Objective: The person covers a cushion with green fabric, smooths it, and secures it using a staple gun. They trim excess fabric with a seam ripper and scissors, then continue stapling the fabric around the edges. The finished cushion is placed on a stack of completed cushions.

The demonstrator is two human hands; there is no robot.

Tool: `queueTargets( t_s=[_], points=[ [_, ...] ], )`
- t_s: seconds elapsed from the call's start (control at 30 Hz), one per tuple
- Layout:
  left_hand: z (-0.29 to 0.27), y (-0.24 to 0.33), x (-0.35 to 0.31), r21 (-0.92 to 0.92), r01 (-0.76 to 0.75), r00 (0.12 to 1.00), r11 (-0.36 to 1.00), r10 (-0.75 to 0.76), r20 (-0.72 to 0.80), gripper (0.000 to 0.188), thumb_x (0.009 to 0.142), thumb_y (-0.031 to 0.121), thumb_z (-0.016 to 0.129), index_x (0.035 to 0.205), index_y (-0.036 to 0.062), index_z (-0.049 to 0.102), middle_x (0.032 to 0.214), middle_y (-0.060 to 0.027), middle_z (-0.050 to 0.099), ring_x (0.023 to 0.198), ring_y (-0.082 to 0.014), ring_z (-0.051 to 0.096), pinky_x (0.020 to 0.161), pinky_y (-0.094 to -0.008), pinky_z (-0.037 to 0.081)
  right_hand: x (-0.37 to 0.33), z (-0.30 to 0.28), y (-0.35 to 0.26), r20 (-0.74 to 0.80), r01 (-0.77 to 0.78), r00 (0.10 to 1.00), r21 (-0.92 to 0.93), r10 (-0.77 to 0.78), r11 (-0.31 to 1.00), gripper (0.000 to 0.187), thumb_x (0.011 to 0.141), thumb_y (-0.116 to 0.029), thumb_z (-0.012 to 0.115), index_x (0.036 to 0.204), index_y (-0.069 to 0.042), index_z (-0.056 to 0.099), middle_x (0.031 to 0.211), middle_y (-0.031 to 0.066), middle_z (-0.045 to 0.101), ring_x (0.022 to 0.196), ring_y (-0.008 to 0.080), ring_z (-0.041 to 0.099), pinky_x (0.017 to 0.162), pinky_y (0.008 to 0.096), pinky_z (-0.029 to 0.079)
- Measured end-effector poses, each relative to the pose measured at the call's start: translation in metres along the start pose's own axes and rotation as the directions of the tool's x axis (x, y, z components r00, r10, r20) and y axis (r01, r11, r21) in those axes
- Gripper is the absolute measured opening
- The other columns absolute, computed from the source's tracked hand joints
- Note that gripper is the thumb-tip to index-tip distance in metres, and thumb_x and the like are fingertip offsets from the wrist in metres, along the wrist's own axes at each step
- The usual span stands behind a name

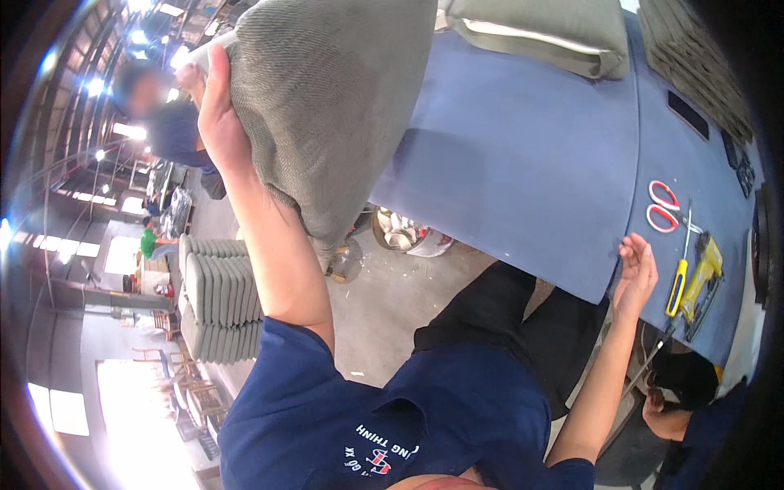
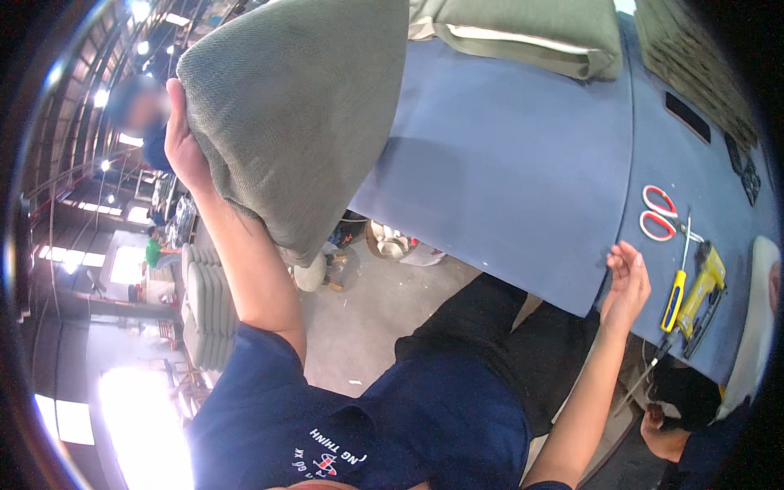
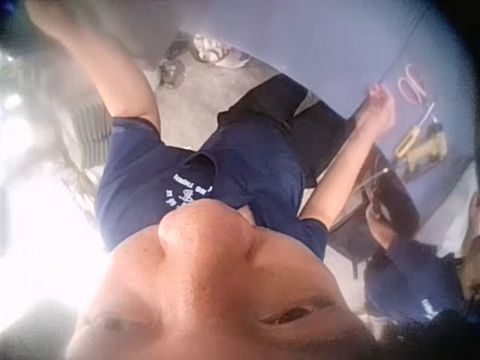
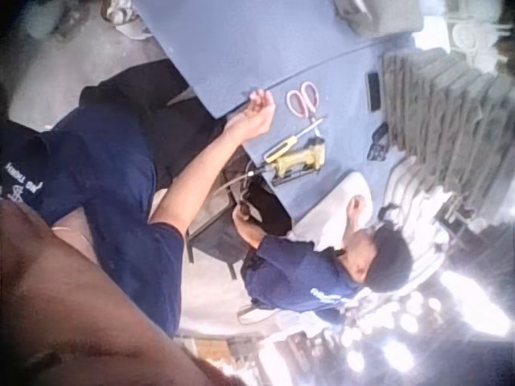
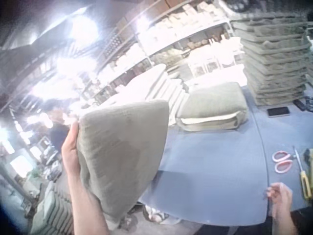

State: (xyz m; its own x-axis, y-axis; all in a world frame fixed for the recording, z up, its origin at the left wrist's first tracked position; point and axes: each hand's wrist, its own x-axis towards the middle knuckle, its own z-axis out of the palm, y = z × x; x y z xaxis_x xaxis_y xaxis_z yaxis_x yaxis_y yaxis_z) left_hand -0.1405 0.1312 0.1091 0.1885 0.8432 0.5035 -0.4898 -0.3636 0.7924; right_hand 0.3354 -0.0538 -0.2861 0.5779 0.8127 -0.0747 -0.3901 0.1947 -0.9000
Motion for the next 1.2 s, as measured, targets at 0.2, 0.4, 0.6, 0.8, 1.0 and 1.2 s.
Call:
queueTargets(
  t_s=[0.2, 0.4, 0.6, 0.8, 1.0, 1.2],
  points=[
    [-0.007, -0.002, -0.013, -0.018, -0.092, 0.989, 0.996, 0.089, -0.115, 0.043, 0.118, 0.031, 0.055, 0.134, -0.0062, 0.07, 0.124, -0.0193, 0.079, 0.104, -0.0288, 0.079, 0.091, -0.0405, 0.064, -0.001, -0.004, 0.005, 0.046, 0.04, 0.998, -0.114, -0.035, 0.993, 0.044, 0.118, -0.03, 0.055, 0.128, 0.009, 0.073, 0.113, 0.0164, 0.076, 0.096, 0.0179, 0.07, 0.095, 0.0345, 0.057],
    [0.091, -0.085, -0.062, 0.243, 0.112, 0.983, 0.963, -0.072, -0.169, 0.032, 0.115, 0.026, 0.064, 0.118, -0.0025, 0.077, 0.102, -0.01, 0.081, 0.09, -0.0196, 0.077, 0.08, -0.0304, 0.059, -0.011, 0.017, -0.009, 0.028, 0.079, 0.997, -0.4, -0.074, 0.913, 0.041, 0.118, -0.03, 0.057, 0.122, 0.006, 0.076, 0.1, 0.0102, 0.078, 0.092, 0.016, 0.072, 0.09, 0.033, 0.057],
    [0.165, -0.284, -0.138, 0.745, -0.496, 0.797, 0.446, -0.106, 0.594, 0.042, 0.106, 0.033, 0.07, 0.073, 0.0079, 0.063, 0.071, -0.0098, 0.06, 0.076, -0.0325, 0.066, 0.092, -0.0485, 0.045, -0.002, 0.016, -0.01, -0.02, 0.041, 0.999, 0.014, -0.041, 0.999, 0.043, 0.119, -0.031, 0.055, 0.121, 0.007, 0.075, 0.106, 0.0141, 0.078, 0.089, 0.0164, 0.07, 0.091, 0.0339, 0.058],
    [0.173, -0.331, -0.149, 0.817, -0.428, 0.696, 0.388, -0.436, 0.571, 0.041, 0.104, 0.041, 0.07, 0.077, 0.0103, 0.07, 0.074, -0.0087, 0.065, 0.087, -0.0297, 0.072, 0.092, -0.0477, 0.045, -0.006, 0.004, -0.017, -0.04, -0.019, 0.999, 0.189, 0.027, 0.982, 0.046, 0.121, -0.036, 0.049, 0.129, 0.005, 0.069, 0.11, 0.0139, 0.075, 0.092, 0.0182, 0.069, 0.096, 0.0377, 0.06],
    [0.151, -0.344, -0.137, 0.716, -0.398, 0.58, 0.573, -0.448, 0.68, 0.044, 0.099, 0.04, 0.075, 0.07, 0.0091, 0.063, 0.073, -0.0066, 0.064, 0.08, -0.0286, 0.067, 0.088, -0.0457, 0.042, 0.006, 0.009, -0.019, -0.027, -0.013, 0.999, 0.127, 0.016, 0.992, 0.041, 0.119, -0.032, 0.053, 0.129, 0.004, 0.07, 0.111, 0.0132, 0.074, 0.095, 0.0174, 0.068, 0.098, 0.0388, 0.059],
    [0.144, -0.352, -0.143, 0.671, -0.312, 0.647, 0.673, -0.367, 0.669, 0.044, 0.099, 0.036, 0.076, 0.07, 0.0068, 0.06, 0.071, -0.0067, 0.059, 0.073, -0.0284, 0.058, 0.086, -0.0429, 0.039, -0.006, 0.048, -0.01, -0.316, 0.031, 0.943, -0.226, -0.103, 0.974, 0.033, 0.118, -0.024, 0.055, 0.125, 0.001, 0.074, 0.117, 0.0136, 0.075, 0.1, 0.0166, 0.069, 0.098, 0.0367, 0.057]
  ],
)
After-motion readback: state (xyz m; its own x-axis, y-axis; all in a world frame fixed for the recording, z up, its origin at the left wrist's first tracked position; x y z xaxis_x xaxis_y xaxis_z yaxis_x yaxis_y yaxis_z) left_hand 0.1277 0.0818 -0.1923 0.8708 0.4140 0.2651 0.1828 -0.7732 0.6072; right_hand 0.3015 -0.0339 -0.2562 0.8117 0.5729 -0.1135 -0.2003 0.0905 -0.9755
